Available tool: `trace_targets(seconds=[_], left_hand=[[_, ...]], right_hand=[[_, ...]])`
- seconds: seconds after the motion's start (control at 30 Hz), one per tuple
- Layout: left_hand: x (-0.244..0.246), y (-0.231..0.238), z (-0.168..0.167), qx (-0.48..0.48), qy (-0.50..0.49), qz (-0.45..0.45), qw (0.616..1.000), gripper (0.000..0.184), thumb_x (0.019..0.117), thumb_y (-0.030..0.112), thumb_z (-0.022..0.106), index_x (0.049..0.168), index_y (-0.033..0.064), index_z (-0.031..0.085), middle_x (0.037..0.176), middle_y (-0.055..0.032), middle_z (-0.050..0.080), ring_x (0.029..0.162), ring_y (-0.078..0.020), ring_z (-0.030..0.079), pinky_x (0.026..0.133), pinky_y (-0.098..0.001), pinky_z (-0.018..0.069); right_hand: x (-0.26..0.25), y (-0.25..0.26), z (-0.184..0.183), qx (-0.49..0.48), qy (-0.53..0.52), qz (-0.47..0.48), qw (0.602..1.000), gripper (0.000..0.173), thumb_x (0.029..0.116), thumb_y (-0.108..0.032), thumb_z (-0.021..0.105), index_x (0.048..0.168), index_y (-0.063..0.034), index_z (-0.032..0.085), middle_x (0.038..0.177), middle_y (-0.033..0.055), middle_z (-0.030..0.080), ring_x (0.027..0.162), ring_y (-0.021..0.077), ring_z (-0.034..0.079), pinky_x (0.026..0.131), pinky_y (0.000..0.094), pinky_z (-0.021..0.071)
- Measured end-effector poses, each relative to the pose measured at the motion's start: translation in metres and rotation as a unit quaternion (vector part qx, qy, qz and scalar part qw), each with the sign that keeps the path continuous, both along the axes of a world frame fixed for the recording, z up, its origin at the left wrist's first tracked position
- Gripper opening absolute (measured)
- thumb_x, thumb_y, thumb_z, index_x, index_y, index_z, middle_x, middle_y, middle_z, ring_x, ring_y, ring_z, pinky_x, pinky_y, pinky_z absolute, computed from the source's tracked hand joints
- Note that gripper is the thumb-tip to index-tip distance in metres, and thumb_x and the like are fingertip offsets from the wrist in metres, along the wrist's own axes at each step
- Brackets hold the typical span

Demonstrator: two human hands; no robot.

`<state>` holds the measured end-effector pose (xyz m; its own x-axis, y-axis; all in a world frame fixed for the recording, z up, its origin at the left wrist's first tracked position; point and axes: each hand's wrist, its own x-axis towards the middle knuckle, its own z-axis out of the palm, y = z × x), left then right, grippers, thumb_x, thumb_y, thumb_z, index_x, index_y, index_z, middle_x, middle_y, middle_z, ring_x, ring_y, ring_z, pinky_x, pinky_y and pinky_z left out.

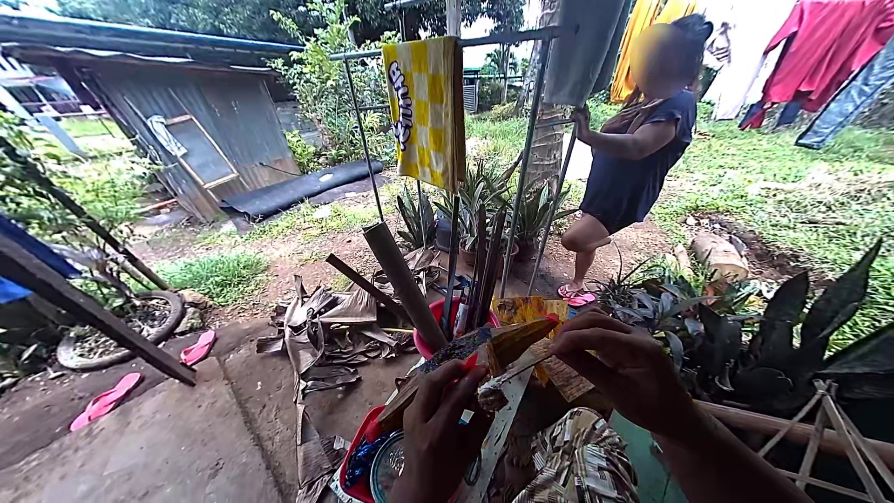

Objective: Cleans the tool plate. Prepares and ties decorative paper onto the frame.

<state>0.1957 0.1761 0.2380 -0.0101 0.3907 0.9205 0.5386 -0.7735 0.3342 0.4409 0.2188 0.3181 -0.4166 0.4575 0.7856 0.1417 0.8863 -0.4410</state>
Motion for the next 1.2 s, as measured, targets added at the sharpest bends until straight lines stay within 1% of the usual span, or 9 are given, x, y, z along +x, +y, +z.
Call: trace_targets(seconds=[0.1,0.27,0.4,0.53,0.63,0.7,0.9,1.1,1.2], left_hand=[[0.0,-0.001,0.001,0.015,0.012,0.012,1.0,0.031,0.094,0.02,0.074,0.125,0.0168,0.068,0.125,-0.0018,0.062,0.108,-0.0021,0.062,0.087,-0.0133,0.0529],[-0.005,-0.002,0.004,0.021,0.044,0.026,0.998,0.029,0.0965,0.021,0.07,0.125,0.0147,0.068,0.123,-0.0026,0.063,0.113,-0.0058,0.062,0.095,-0.0184,0.0521],[-0.003,-0.002,0.003,0.02,0.053,0.017,0.998,0.026,0.0974,0.022,0.069,0.122,0.0144,0.067,0.123,-0.0028,0.063,0.108,-0.0056,0.063,0.09,-0.0173,0.0531],[-0.002,-0.004,0.003,0.014,0.058,0.014,0.998,0.028,0.0974,0.022,0.069,0.125,0.0156,0.067,0.124,-0.0022,0.063,0.108,-0.006,0.063,0.09,-0.0179,0.0529],[-0.004,-0.004,0.002,0.015,0.054,0.021,0.998,0.028,0.0969,0.022,0.07,0.124,0.0158,0.069,0.123,-0.0028,0.064,0.109,-0.0068,0.063,0.091,-0.0189,0.0532],[-0.004,-0.003,0.001,0.015,0.049,0.025,0.998,0.029,0.0967,0.022,0.07,0.125,0.0163,0.068,0.123,-0.0023,0.063,0.109,-0.0051,0.062,0.091,-0.0169,0.0527],[-0.002,0.0,-0.002,0.029,0.021,0.024,0.999,0.031,0.095,0.019,0.071,0.125,0.0159,0.068,0.124,-0.001,0.062,0.11,-0.004,0.062,0.092,-0.0163,0.0523],[-0.001,0.005,-0.006,0.028,-0.007,0.016,0.999,0.033,0.0934,0.02,0.074,0.126,0.015,0.067,0.125,-0.0014,0.06,0.113,-0.0027,0.06,0.093,-0.0153,0.0523],[0.001,0.007,-0.005,0.035,-0.02,0.024,0.999,0.032,0.0933,0.02,0.074,0.124,0.0145,0.068,0.124,-0.0007,0.06,0.113,-0.0015,0.06,0.092,-0.0142,0.0529]], right_hand=[[0.005,0.003,0.004,0.018,-0.02,0.013,1.0,0.014,0.1017,-0.016,0.064,0.105,-0.0108,0.076,0.104,-0.0007,0.07,0.103,0.0075,0.065,0.093,0.0237,0.0545],[0.018,0.005,0.011,0.041,-0.029,-0.002,0.999,0.014,0.1019,-0.018,0.063,0.105,-0.0134,0.077,0.104,-0.0018,0.071,0.105,0.0088,0.065,0.094,0.0257,0.0553],[0.009,0.006,0.011,0.044,-0.015,0.017,0.999,0.014,0.1017,-0.017,0.064,0.105,-0.0116,0.076,0.103,-0.0009,0.071,0.104,0.0081,0.065,0.092,0.0239,0.0553],[0.009,0.007,0.011,0.037,-0.032,0.036,0.998,0.014,0.102,-0.016,0.063,0.104,-0.0098,0.075,0.102,0.0,0.071,0.102,0.0077,0.065,0.091,0.024,0.0548],[0.017,0.007,0.015,0.033,-0.026,0.027,0.999,0.014,0.1018,-0.017,0.064,0.106,-0.0112,0.075,0.103,-0.0008,0.07,0.103,0.0084,0.066,0.091,0.0244,0.0568],[0.019,0.005,0.014,0.035,-0.008,0.011,0.999,0.013,0.101,-0.016,0.064,0.105,-0.012,0.076,0.102,-0.0014,0.071,0.103,0.0087,0.066,0.09,0.0249,0.0567],[0.004,-0.011,-0.012,0.053,0.03,-0.012,0.998,0.012,0.1009,-0.017,0.065,0.105,-0.0143,0.076,0.1,-0.0032,0.071,0.102,0.008,0.065,0.092,0.0248,0.0533],[-0.004,-0.028,-0.038,0.035,0.132,-0.076,0.988,0.011,0.1009,-0.019,0.065,0.106,-0.018,0.074,0.101,-0.0083,0.07,0.101,0.004,0.065,0.09,0.02,0.0543],[-0.009,-0.031,-0.05,0.015,0.156,-0.09,0.983,0.011,0.1003,-0.021,0.066,0.107,-0.0195,0.075,0.1,-0.0089,0.07,0.1,0.0042,0.065,0.089,0.0203,0.0547]])
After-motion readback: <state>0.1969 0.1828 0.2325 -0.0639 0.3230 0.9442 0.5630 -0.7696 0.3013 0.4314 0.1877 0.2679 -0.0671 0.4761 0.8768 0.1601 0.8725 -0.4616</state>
